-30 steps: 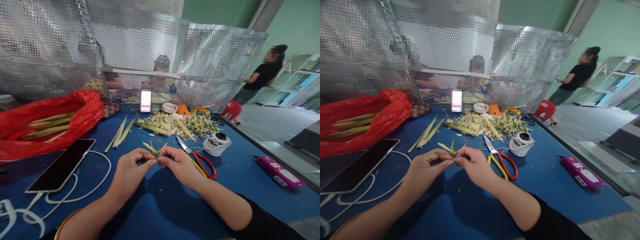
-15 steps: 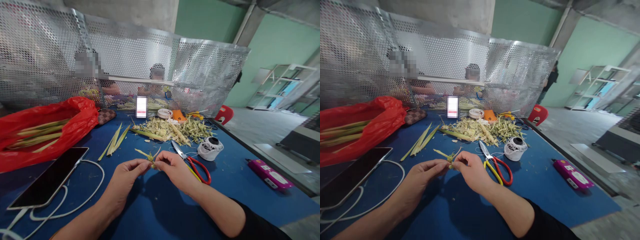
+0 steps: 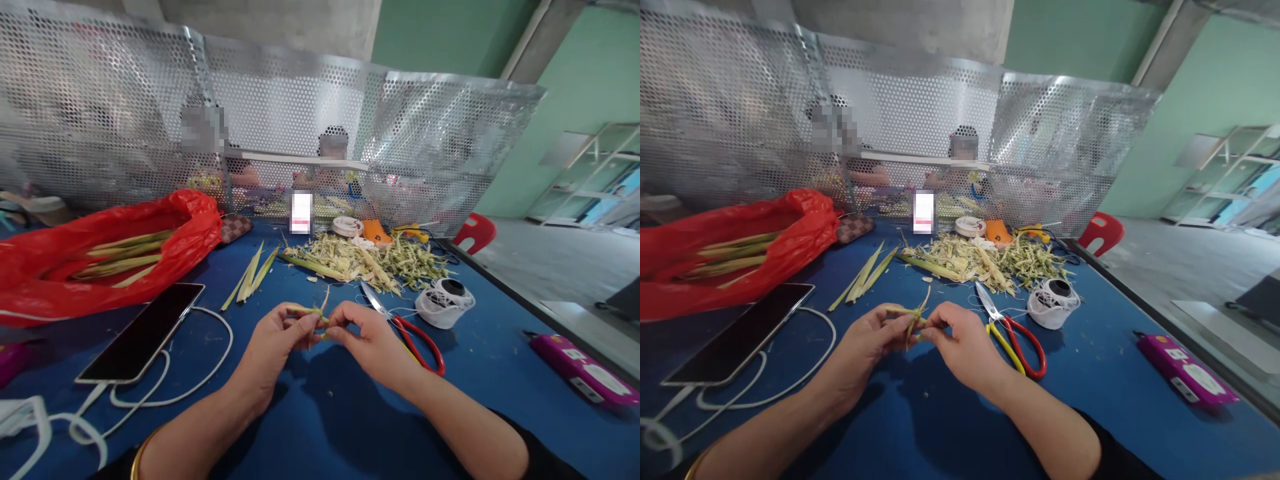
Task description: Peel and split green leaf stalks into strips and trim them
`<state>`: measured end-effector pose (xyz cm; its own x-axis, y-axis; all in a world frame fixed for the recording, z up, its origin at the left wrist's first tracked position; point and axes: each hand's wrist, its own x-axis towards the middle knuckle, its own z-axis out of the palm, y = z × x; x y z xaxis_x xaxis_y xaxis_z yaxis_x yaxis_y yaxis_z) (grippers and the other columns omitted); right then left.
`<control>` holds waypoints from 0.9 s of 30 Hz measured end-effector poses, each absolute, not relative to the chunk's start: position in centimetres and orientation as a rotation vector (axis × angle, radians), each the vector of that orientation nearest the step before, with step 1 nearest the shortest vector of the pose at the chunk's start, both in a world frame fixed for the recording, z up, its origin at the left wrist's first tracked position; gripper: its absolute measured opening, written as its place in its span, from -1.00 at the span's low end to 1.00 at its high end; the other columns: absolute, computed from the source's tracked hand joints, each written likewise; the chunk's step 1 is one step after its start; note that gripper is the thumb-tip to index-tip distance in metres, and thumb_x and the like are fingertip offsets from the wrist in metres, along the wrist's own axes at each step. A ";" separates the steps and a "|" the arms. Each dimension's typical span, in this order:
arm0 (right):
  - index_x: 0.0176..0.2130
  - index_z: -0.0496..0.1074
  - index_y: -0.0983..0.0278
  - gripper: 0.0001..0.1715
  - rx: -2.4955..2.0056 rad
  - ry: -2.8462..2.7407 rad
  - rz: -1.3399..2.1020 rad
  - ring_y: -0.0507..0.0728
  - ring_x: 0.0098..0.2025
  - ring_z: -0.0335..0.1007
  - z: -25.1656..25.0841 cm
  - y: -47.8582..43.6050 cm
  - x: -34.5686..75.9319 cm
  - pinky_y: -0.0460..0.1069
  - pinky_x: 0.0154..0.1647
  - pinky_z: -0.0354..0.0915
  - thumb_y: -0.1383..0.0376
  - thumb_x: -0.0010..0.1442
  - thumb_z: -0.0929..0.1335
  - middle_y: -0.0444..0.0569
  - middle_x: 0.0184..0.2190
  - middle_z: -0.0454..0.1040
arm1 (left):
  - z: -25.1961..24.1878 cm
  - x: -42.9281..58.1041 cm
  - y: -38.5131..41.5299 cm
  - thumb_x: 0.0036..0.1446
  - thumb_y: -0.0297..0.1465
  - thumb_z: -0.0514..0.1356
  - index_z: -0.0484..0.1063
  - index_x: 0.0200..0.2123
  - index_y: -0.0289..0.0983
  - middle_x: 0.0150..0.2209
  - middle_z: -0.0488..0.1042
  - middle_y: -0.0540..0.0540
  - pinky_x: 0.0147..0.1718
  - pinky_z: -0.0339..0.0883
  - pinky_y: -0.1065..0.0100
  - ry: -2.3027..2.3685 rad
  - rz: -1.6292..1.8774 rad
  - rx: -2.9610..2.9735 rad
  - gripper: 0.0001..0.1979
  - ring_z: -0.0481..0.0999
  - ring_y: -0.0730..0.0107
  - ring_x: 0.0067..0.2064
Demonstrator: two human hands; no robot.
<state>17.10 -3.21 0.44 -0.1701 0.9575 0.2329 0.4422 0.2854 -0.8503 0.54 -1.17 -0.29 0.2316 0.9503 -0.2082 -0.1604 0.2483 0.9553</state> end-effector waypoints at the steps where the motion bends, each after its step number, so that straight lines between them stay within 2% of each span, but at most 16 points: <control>1: -0.48 0.35 0.25 -0.85 -1.247 -1.808 0.781 0.06 -0.38 0.27 0.5 -3.3 17.1 -0.04 -0.32 0.18 0.37 0.13 0.33 -0.12 -0.46 0.39 | -0.2 0.6 -1.2 -0.12 -0.23 0.36 0.47 -0.18 -0.29 -0.40 0.59 -0.09 -0.30 0.39 0.34 1.014 0.980 0.976 -0.58 0.53 0.39 -0.41; 4: -0.47 0.34 0.25 -0.84 -1.212 -1.905 0.756 0.07 -0.35 0.30 0.6 -3.6 17.1 -0.04 -0.29 0.19 0.40 0.16 0.31 -0.10 -0.42 0.40 | 0.2 0.6 -1.4 -0.11 -0.25 0.37 0.43 -0.02 -0.29 -0.42 0.59 -0.07 -0.33 0.39 0.37 1.019 0.975 0.968 -0.46 0.52 0.43 -0.46; 7: -0.46 0.32 0.25 -0.83 -1.218 -1.905 0.722 0.06 -0.35 0.29 0.4 -3.6 17.3 -0.04 -0.29 0.19 0.39 0.17 0.30 -0.11 -0.42 0.39 | 0.6 0.6 -1.6 -0.10 -0.27 0.36 0.52 -0.11 -0.32 -0.36 0.60 -0.10 -0.27 0.41 0.38 0.997 0.970 0.945 -0.56 0.53 0.43 -0.41; 11: -0.45 0.31 0.24 -0.83 -1.221 -1.870 0.710 0.06 -0.38 0.28 0.3 -3.4 17.4 -0.05 -0.33 0.19 0.36 0.19 0.30 -0.13 -0.44 0.37 | 0.5 0.5 -1.5 -0.09 -0.29 0.36 0.53 -0.13 -0.34 -0.31 0.61 -0.14 -0.28 0.43 0.36 0.976 0.974 0.908 -0.59 0.53 0.42 -0.40; 15: -0.43 0.32 0.23 -0.84 -1.184 -1.901 0.645 0.07 -0.36 0.28 0.5 -3.5 17.4 -0.04 -0.31 0.20 0.36 0.21 0.29 -0.10 -0.42 0.38 | 0.3 0.3 -1.5 -0.05 -0.28 0.34 0.52 -0.13 -0.37 -0.40 0.60 -0.14 -0.34 0.42 0.36 0.946 0.945 0.928 -0.59 0.51 0.44 -0.49; 21: -0.42 0.32 0.23 -0.84 -1.207 -2.031 0.564 0.11 -0.31 0.27 0.6 -3.7 17.4 0.00 -0.27 0.18 0.37 0.22 0.29 -0.06 -0.38 0.40 | 0.6 0.5 -1.6 -0.06 -0.31 0.35 0.50 -0.09 -0.38 -0.43 0.60 -0.16 -0.35 0.42 0.35 0.972 0.961 0.924 -0.56 0.52 0.41 -0.48; 27: -0.43 0.35 0.22 -0.85 -1.147 -1.944 0.641 0.12 -0.26 0.31 0.4 -3.5 17.4 0.03 -0.19 0.23 0.37 0.20 0.31 -0.06 -0.34 0.41 | 0.4 0.4 -1.4 -0.10 -0.33 0.37 0.56 -0.21 -0.36 -0.43 0.61 -0.15 -0.28 0.42 0.36 0.967 0.962 0.912 -0.66 0.54 0.40 -0.43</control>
